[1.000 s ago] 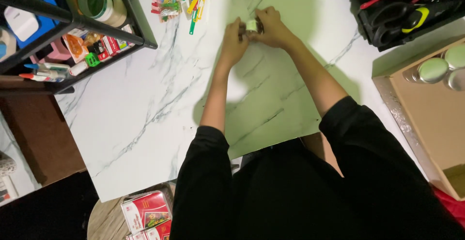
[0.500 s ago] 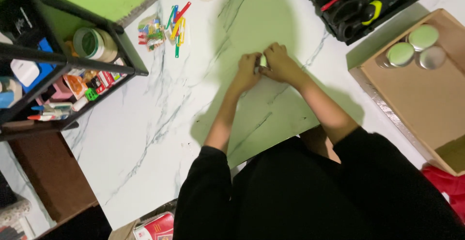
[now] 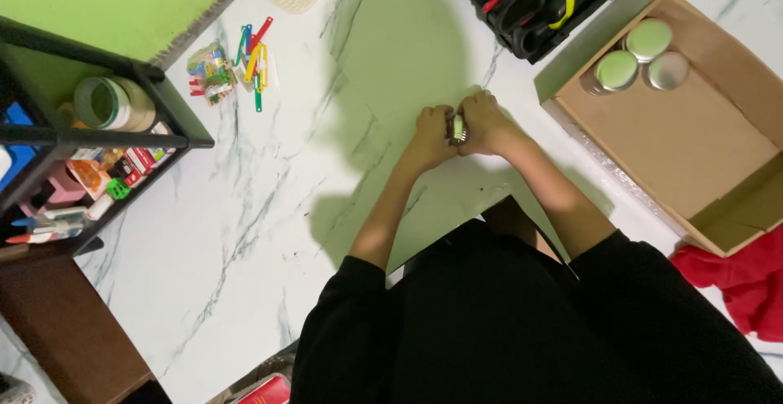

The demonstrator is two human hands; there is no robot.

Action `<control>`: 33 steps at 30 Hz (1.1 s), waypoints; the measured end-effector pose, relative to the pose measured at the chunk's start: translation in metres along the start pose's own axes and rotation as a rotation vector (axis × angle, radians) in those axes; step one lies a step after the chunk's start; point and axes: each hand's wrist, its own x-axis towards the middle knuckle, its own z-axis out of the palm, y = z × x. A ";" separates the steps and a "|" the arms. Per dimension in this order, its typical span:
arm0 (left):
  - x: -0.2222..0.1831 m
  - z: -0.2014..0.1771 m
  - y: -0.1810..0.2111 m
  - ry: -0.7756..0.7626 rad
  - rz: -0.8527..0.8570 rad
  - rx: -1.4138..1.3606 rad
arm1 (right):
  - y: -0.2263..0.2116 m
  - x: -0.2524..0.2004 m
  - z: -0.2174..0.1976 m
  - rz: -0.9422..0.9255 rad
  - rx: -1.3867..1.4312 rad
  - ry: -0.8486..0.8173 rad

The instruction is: Organize jars and markers into a storage box and assemble a small shelf unit.

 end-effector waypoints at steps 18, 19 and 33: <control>-0.068 0.036 0.057 0.141 0.224 -0.466 | -0.003 -0.091 0.021 -0.312 0.039 0.355; -0.070 0.041 0.057 0.138 0.226 -0.469 | 0.002 -0.093 0.030 -0.309 0.036 0.356; -0.079 0.041 0.080 0.201 0.176 -0.431 | 0.016 -0.096 0.061 -0.221 0.421 0.393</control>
